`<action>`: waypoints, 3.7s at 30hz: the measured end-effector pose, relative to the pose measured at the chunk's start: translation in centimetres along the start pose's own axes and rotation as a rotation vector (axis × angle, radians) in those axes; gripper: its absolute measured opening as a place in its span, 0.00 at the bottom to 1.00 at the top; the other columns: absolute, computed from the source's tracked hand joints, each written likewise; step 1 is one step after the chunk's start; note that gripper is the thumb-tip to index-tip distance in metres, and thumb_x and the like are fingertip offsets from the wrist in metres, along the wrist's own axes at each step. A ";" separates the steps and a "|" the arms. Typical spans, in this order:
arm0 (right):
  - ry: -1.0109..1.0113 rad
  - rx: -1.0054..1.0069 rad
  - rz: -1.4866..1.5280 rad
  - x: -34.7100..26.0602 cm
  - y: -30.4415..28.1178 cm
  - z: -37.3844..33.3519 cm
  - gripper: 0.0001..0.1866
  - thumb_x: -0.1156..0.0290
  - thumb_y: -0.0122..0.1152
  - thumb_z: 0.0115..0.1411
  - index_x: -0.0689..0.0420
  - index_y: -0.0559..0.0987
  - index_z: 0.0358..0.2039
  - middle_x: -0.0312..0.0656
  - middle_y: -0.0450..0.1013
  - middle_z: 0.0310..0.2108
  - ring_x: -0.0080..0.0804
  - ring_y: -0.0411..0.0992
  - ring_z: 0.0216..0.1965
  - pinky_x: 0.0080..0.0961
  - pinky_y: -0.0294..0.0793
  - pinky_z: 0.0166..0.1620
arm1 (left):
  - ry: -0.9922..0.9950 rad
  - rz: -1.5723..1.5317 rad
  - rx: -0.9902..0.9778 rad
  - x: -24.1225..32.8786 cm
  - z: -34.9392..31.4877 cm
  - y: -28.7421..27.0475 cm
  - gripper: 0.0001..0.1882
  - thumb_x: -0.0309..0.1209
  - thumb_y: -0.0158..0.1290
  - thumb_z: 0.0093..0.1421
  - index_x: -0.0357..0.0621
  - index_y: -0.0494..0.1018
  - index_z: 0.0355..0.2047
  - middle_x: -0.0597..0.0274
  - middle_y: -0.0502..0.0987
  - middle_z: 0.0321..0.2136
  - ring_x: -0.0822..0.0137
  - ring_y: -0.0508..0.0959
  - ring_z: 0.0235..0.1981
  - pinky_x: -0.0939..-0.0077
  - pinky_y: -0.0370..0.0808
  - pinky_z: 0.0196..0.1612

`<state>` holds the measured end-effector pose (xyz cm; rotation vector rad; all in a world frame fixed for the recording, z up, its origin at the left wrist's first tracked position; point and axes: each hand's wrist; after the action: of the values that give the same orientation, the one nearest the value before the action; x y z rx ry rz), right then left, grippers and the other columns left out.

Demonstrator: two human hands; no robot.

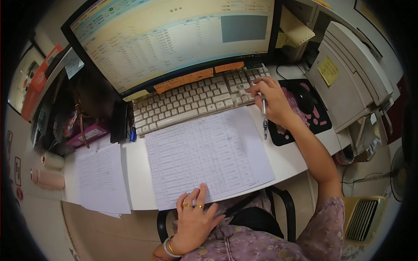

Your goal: The recorder checks information on a computer screen and writes data onto a paper form.

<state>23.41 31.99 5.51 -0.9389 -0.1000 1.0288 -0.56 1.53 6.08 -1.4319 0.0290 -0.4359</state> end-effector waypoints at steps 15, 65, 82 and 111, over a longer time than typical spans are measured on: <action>0.032 -0.007 0.068 0.4 -0.5 -0.6 0.10 0.80 0.58 0.56 0.57 0.76 0.39 0.47 0.73 0.43 0.52 0.69 0.49 0.39 0.70 0.52 | -0.005 -0.058 0.044 -0.1 -0.1 0.4 0.18 0.41 0.68 0.49 0.46 0.76 0.34 0.38 0.64 0.64 0.47 0.66 0.60 0.46 0.62 0.61; 0.059 -0.013 0.110 -0.2 -0.6 -0.5 0.06 0.80 0.56 0.59 0.61 0.74 0.38 0.44 0.75 0.40 0.44 0.71 0.46 0.34 0.72 0.49 | -0.048 -0.020 0.022 -0.3 0.7 -0.5 0.44 0.42 0.72 0.43 0.57 0.71 0.62 0.46 0.65 0.64 0.56 0.72 0.50 0.58 0.65 0.55; 0.161 0.149 0.081 2.2 -2.1 -0.7 0.08 0.80 0.54 0.55 0.60 0.77 0.35 0.47 0.72 0.35 0.47 0.72 0.39 0.36 0.72 0.45 | -0.043 0.019 -0.016 0.1 1.2 -0.6 0.41 0.42 0.70 0.45 0.52 0.71 0.61 0.42 0.64 0.64 0.54 0.70 0.53 0.50 0.63 0.56; -0.011 0.032 0.010 0.5 1.0 -0.5 0.12 0.82 0.58 0.53 0.58 0.77 0.39 0.46 0.76 0.40 0.53 0.69 0.53 0.42 0.69 0.54 | -0.047 0.065 0.013 0.0 0.9 0.1 0.40 0.44 0.71 0.44 0.52 0.74 0.58 0.42 0.66 0.63 0.52 0.70 0.49 0.49 0.62 0.56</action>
<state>23.21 32.21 4.28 -0.9058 -0.0875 1.0419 -0.32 2.39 6.08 -1.4236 0.0342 -0.3481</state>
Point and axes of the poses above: each hand's wrist, its own z-axis towards the middle knuckle, its own y-axis out of the palm, x = y × z
